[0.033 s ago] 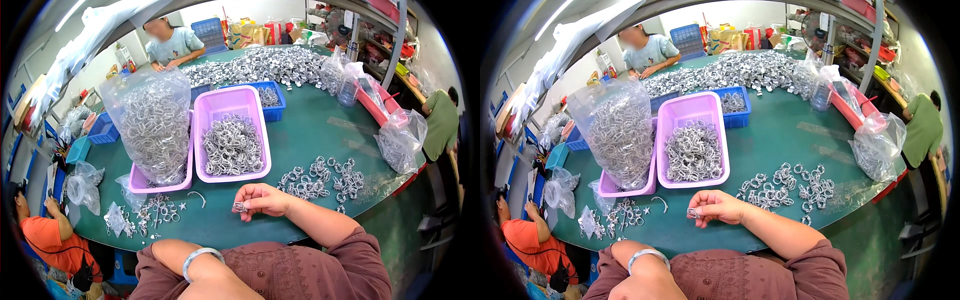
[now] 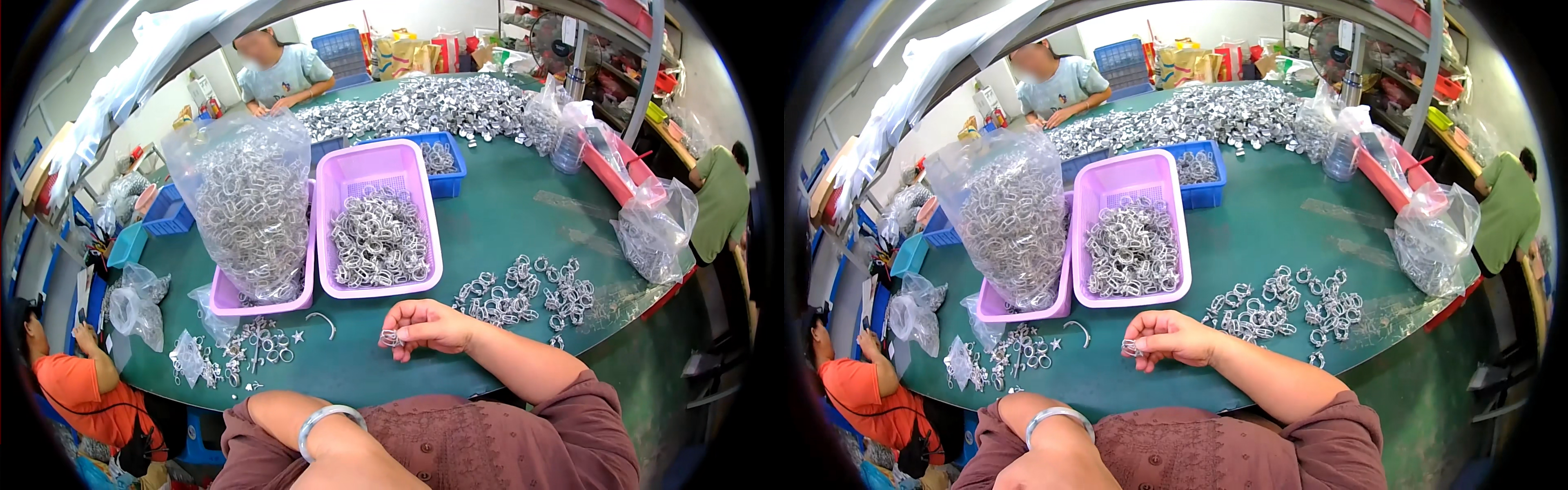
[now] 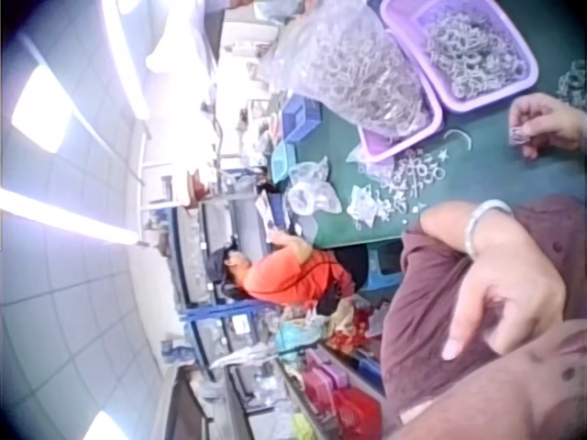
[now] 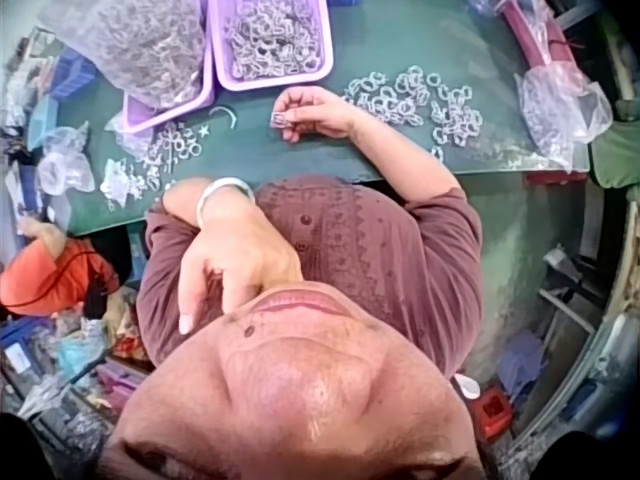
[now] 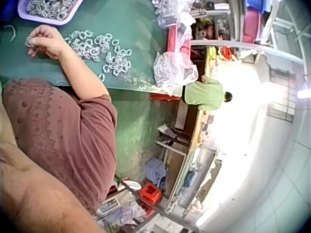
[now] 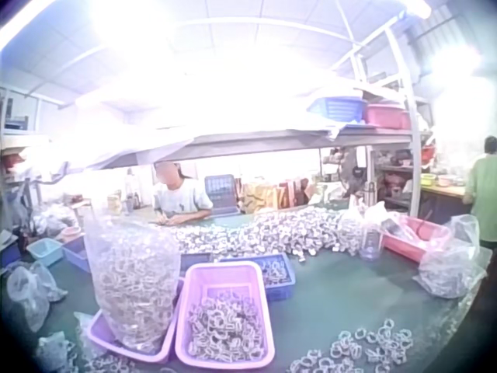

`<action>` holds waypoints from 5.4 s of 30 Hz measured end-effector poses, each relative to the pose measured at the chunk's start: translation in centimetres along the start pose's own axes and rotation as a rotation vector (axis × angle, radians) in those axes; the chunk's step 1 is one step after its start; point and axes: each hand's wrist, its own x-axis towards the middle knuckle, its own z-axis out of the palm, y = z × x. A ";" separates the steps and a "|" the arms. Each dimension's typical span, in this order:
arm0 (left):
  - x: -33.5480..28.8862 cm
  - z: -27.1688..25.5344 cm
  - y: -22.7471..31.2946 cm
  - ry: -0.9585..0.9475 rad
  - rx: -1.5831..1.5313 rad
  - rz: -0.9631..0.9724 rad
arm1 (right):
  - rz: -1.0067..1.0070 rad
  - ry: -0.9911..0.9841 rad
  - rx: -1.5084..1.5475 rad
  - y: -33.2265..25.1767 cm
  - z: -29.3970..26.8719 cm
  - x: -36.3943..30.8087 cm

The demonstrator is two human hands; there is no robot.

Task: The person assembles metal clasps by connecting small metal pieces together by hand and places the assembled fittings into piles on the table.

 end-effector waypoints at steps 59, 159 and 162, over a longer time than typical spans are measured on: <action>-0.9 -0.2 1.5 -0.047 0.115 -0.003 | 0.033 -0.003 0.123 -0.5 0.5 0.0; -18.9 -3.9 -1.5 1.141 0.221 -0.654 | -1.047 0.565 -0.037 -12.8 4.1 -1.7; -19.2 -4.0 -1.6 1.122 0.210 -0.660 | -1.103 0.552 -0.078 -12.6 4.8 -2.1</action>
